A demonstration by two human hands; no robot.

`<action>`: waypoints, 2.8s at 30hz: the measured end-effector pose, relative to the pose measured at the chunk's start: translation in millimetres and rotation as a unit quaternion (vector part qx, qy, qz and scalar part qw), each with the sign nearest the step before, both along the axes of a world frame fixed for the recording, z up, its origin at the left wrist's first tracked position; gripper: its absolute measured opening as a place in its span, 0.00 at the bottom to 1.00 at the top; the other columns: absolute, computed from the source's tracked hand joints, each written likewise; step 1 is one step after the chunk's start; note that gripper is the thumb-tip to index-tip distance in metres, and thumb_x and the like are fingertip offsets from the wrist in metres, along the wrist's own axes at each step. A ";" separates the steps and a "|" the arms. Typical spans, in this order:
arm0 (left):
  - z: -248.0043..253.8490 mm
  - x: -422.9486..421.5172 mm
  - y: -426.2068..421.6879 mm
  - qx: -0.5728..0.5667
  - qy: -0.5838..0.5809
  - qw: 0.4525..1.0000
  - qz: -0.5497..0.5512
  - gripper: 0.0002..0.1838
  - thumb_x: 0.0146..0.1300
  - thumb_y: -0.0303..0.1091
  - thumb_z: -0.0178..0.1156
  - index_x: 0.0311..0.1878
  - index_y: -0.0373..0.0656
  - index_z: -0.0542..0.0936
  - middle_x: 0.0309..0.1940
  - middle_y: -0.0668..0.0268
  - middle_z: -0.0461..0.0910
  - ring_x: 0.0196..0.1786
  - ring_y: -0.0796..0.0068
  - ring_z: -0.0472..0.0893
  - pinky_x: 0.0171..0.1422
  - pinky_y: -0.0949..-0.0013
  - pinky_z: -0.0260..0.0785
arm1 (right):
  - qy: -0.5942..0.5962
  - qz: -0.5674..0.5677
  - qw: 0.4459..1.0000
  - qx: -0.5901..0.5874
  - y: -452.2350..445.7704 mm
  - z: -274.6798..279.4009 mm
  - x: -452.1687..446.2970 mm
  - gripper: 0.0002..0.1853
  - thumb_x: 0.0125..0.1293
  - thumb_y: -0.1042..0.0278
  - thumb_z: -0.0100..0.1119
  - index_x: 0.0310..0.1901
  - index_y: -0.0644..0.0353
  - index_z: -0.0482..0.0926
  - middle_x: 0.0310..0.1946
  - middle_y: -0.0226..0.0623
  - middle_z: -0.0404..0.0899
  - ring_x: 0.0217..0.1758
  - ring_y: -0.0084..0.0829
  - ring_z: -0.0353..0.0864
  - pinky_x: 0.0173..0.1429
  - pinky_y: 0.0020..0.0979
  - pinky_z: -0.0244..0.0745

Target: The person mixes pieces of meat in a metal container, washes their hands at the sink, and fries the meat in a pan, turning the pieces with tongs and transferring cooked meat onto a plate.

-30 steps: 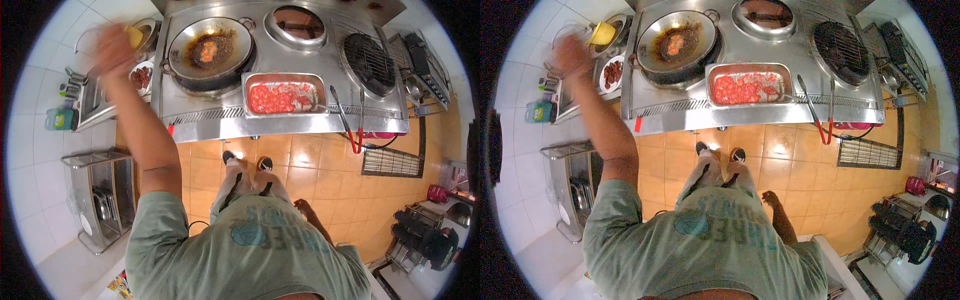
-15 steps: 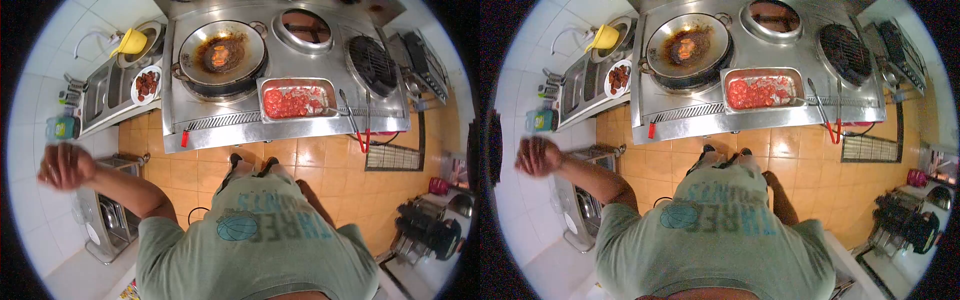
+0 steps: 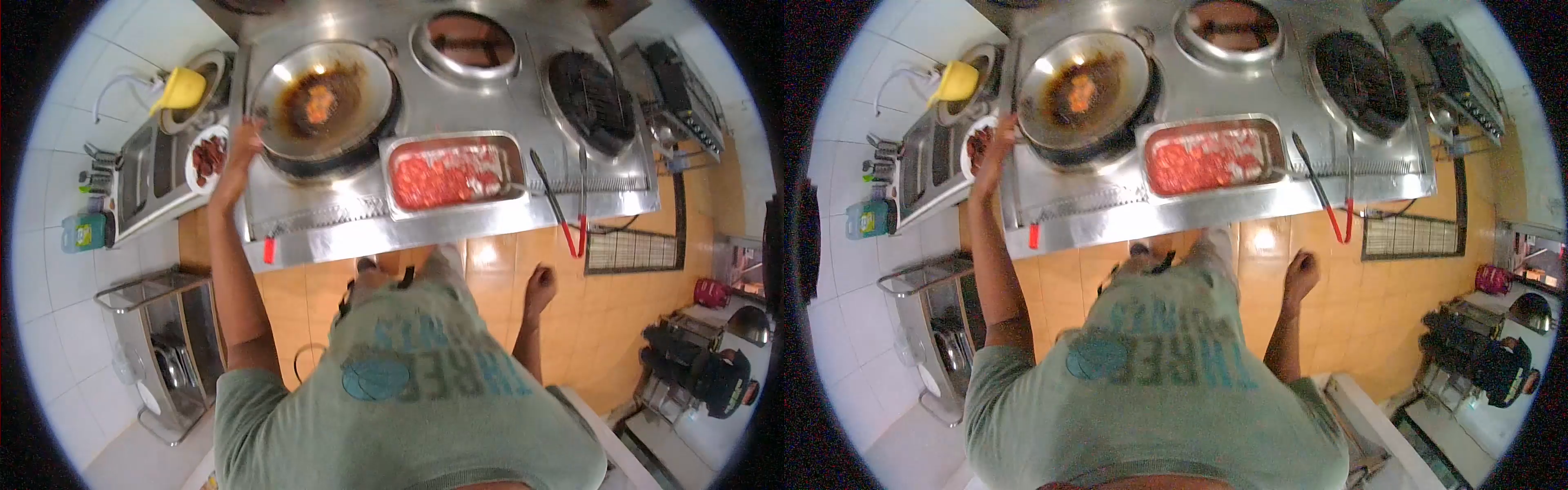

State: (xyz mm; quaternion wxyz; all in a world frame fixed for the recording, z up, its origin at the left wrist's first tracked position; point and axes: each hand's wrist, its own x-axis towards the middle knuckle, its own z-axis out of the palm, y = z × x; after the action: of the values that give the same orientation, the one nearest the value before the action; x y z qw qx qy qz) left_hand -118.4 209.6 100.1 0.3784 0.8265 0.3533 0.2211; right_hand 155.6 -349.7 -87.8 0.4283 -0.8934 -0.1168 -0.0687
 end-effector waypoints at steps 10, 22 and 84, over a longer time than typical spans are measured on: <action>-127.4 -62.1 -152.7 0.109 -0.247 0.767 0.582 0.20 0.70 0.42 0.46 0.47 0.29 0.73 0.44 0.53 0.74 0.46 0.62 0.73 0.54 0.62 0.65 | -0.138 0.185 0.928 -0.294 8.3 70.5 164.7 0.59 0.38 0.36 0.72 0.70 0.53 0.51 0.69 0.64 0.36 0.71 0.64 0.45 0.65 0.57 0.58; -258.9 -34.4 -256.9 -0.272 -0.120 0.472 0.830 0.20 0.65 0.39 0.41 0.47 0.35 0.76 0.49 0.56 0.78 0.47 0.60 0.78 0.48 0.58 0.74 | 0.068 0.199 0.959 -0.189 -4.3 55.1 170.9 0.53 0.43 0.77 0.70 0.71 0.55 0.47 0.52 0.51 0.67 0.52 0.46 0.71 0.57 0.38 0.72; -239.8 -68.1 -149.6 -0.287 0.625 0.632 0.357 0.24 0.52 0.57 0.61 0.47 0.53 0.81 0.48 0.70 0.79 0.53 0.72 0.75 0.49 0.68 0.66 | 0.396 0.548 0.722 -0.148 498.0 191.0 70.6 0.29 0.57 0.36 0.58 0.33 0.62 0.76 0.23 0.31 0.73 0.13 0.14 0.62 0.13 0.15 0.52</action>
State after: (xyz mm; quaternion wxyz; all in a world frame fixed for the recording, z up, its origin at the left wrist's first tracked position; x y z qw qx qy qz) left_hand -186.5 60.0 -139.8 0.1764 0.4258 0.8184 -0.3433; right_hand 226.2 148.3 103.2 0.2605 -0.6716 -0.4140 0.5565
